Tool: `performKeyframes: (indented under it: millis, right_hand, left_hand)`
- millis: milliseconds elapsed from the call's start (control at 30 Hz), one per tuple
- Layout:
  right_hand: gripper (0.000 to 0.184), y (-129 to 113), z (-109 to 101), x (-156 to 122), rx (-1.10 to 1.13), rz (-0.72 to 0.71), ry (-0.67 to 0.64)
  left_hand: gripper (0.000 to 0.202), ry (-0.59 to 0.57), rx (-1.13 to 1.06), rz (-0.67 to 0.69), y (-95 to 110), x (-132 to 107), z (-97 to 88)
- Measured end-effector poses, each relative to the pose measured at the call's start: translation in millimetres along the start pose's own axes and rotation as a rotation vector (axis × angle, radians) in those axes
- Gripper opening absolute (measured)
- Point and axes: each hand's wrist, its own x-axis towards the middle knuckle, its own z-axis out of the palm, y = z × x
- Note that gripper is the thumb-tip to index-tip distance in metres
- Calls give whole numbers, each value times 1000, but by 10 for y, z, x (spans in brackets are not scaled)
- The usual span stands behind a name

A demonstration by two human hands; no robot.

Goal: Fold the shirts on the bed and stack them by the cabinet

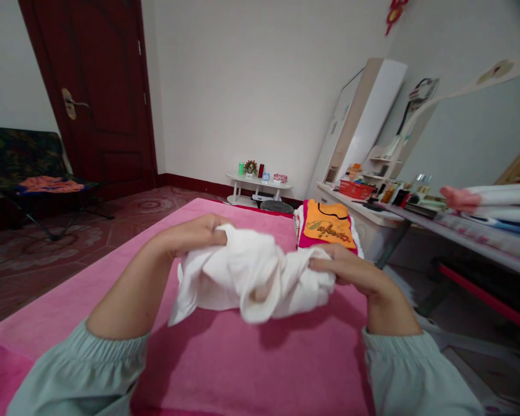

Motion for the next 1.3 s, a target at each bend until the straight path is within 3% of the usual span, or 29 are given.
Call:
performKeyframes:
  millis: [67,100,133,167,267,300,367,433,533,700,767,833,900,933,1000,1100,1167,1233,1300]
  right_hand:
    - [18,-22,64,-33,-50,57,-330]
    - [17,-4,103,-10,-46,75,-389]
    - [17,34,143,39,-18,69,-345]
    - [20,94,181,110,35,42,-233]
    - [38,384,273,389,215,-129,289]
    - [47,505,295,480,234,-164,440]
    - [65,751,330,625,204,-134,596]
    - [76,959,358,709,164,-58,622]
    - [75,1127,393,747,93,-35,621]
    - [40,1045,424,708,-36,-81,589]
    - [26,967,435,668,-39,-83,462]
    - [17,912,452,622,-80,-51,200]
    - [16,894,480,583,-195,0,-25]
    - [20,898,498,571,-285,21,-65]
    - [32,920,541,563,-495,36,11]
    - [32,962,618,582,-731,51,215]
    - [29,990,670,595,-791,59,290]
    - [31,1018,713,599,-812,53,316]
    - [27,1040,732,596,-808,42,316]
  left_hand:
    - [25,-301,56,-24,29,-20,65]
    - [24,-333,51,-27,5,10,91]
    - [25,-258,14,-29,-46,65,107]
    - [27,-88,-52,-27,-122,140,109]
    - [44,713,-298,41,-463,410,49]
    - [53,931,-344,86,-599,492,20]
    - [73,1154,-337,143,-865,618,-26]
    - [78,1199,-253,116,-1084,692,-34]
    - [64,1069,-95,-5,-1262,733,12]
    - [36,608,53,-156,-1189,679,99]
    - [28,385,67,-175,-1059,610,131]
    - [30,51,71,-199,-894,528,173]
    - [31,-279,103,-227,-728,456,225]
    - [33,-362,153,-223,-658,431,252]
    - [47,-388,324,-192,-564,409,310]
    - [83,-247,567,-118,-576,434,407]
    - [96,-157,648,-98,-670,472,481]
    - [91,-74,703,-100,-794,514,553]
    - [70,10,723,-124,-901,556,601]
